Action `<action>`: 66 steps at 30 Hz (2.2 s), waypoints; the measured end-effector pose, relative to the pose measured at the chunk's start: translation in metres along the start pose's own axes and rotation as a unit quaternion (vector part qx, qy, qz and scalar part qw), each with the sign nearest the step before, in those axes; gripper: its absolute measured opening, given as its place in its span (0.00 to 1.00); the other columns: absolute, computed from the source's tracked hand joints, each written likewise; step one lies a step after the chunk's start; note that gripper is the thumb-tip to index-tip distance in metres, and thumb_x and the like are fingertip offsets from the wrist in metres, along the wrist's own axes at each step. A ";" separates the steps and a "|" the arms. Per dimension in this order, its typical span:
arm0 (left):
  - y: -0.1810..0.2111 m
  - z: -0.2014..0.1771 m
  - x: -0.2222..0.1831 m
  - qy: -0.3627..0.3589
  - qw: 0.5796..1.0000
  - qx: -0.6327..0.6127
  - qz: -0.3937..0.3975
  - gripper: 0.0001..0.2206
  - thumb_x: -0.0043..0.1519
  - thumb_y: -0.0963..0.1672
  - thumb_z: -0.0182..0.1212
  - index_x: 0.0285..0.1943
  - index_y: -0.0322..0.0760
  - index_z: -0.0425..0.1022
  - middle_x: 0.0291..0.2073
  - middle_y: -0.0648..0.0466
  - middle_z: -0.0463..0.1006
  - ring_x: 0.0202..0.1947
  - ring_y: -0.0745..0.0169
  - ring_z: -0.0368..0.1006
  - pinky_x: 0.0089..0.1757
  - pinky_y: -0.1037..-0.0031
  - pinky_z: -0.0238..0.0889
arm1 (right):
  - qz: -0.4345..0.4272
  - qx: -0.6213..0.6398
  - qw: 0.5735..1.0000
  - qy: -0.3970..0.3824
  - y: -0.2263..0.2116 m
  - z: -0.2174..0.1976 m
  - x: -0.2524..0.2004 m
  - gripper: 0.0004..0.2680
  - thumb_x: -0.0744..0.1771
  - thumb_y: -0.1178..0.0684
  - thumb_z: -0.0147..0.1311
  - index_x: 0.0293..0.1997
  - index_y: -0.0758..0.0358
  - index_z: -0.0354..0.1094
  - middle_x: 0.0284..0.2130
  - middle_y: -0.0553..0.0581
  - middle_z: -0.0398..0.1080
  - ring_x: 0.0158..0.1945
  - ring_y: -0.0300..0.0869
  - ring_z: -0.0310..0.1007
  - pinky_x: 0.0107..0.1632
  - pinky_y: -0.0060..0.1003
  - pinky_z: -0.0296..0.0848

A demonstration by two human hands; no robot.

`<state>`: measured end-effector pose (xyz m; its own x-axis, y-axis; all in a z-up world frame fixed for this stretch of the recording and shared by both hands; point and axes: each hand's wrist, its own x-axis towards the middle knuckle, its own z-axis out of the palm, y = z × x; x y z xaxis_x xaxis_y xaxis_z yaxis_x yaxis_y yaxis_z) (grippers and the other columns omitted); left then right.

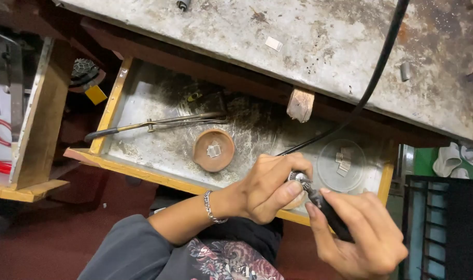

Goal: Polishing a small metal jewelry component using a handheld rotary tool at a workshop bench.

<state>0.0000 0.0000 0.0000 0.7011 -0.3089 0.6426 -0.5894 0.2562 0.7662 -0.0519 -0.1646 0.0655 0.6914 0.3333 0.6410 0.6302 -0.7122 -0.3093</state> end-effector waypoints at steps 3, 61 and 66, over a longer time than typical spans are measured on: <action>-0.004 0.001 -0.002 0.004 1.000 0.014 0.006 0.15 0.73 0.46 0.35 0.49 0.27 0.64 0.36 0.45 0.70 0.32 0.48 0.69 0.37 0.64 0.62 | 0.024 -0.029 0.999 -0.013 -0.016 0.001 0.007 0.05 0.66 0.63 0.58 0.36 0.80 0.74 0.23 0.63 0.71 0.22 0.48 0.67 0.31 0.37 0.68; 0.067 -0.064 -0.005 0.402 0.891 -0.197 -0.070 0.18 0.69 0.55 0.41 0.32 0.45 0.63 0.19 0.59 0.54 0.11 0.70 0.47 0.13 0.80 0.42 | 0.122 -0.236 0.956 0.120 0.239 -0.002 0.006 0.06 0.67 0.61 0.69 0.46 0.66 0.76 0.36 0.61 0.77 0.41 0.51 0.76 0.45 0.46 0.73; 0.056 -0.063 -0.007 0.344 0.913 -0.215 -0.043 0.19 0.73 0.54 0.39 0.36 0.44 0.67 0.20 0.61 0.60 0.13 0.74 0.56 0.15 0.85 0.49 | 0.118 -0.262 0.952 0.108 0.244 0.000 0.001 0.06 0.69 0.59 0.69 0.49 0.65 0.78 0.39 0.60 0.79 0.42 0.56 0.73 0.43 0.50 0.68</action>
<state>-0.0126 0.0744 0.0381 0.9108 0.2649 0.3166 -0.4117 0.6389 0.6498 0.1023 -0.3381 -0.0097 0.6670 0.0316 0.7444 0.1639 -0.9808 -0.1053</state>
